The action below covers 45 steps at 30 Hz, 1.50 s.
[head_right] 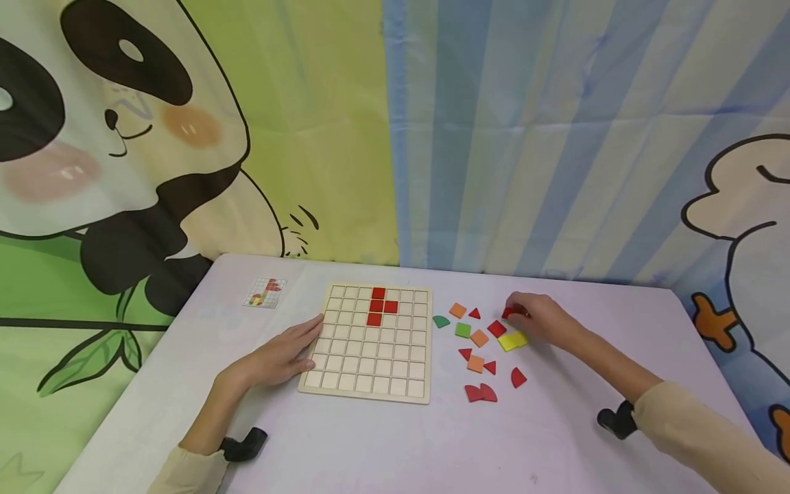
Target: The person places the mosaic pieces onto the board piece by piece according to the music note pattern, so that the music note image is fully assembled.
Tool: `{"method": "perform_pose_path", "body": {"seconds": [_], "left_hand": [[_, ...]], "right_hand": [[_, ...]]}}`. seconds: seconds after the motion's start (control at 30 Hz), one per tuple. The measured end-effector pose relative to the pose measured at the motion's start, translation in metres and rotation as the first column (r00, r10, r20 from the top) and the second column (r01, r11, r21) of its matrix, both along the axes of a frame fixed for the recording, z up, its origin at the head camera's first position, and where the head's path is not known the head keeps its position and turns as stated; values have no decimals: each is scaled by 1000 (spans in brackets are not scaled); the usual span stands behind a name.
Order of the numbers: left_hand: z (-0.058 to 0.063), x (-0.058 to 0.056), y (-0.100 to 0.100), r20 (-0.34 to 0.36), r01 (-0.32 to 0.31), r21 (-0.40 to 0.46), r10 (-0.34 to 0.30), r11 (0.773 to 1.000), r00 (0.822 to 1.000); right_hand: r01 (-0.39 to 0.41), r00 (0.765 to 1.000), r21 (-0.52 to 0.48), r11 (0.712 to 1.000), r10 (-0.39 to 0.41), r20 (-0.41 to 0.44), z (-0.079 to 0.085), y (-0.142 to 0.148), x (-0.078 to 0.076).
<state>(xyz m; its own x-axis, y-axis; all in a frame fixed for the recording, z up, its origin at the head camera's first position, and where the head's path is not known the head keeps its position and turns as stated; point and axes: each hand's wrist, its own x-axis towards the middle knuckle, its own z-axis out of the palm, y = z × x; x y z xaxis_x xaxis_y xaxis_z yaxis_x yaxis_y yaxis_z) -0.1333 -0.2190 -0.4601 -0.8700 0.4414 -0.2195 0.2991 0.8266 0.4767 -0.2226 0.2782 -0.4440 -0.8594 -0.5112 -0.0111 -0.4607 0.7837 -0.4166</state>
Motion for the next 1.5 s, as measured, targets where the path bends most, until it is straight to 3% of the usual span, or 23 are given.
{"method": "perform_pose_path", "body": {"seconds": [0.2,0.5,0.67,0.93,1.33,1.5], "left_hand": [[-2,0,-3,-7,-6,-2,6,1000,1000],[-3,0,-2,1,-5,8,5,1000,1000],[-3,0,-1,6,-4,6,4,1000,1000],[-1,0,0,4,-6,0,6,1000,1000],[-4,-1,-1,1,-13,-2,13,1000,1000],[-3,0,0,7,-14,3,14,1000,1000]], "right_hand": [[-21,1000,-184,983,18,-20,1,-41,-2],[-103,992,-323,941,123,40,-3,-138,5],[-157,984,-302,940,174,29,-11,-168,3],[-210,975,-270,940,221,9,-16,-191,2],[-173,984,-166,971,163,-69,-15,-201,4],[-210,973,-131,969,194,-126,-18,-198,7]]}}
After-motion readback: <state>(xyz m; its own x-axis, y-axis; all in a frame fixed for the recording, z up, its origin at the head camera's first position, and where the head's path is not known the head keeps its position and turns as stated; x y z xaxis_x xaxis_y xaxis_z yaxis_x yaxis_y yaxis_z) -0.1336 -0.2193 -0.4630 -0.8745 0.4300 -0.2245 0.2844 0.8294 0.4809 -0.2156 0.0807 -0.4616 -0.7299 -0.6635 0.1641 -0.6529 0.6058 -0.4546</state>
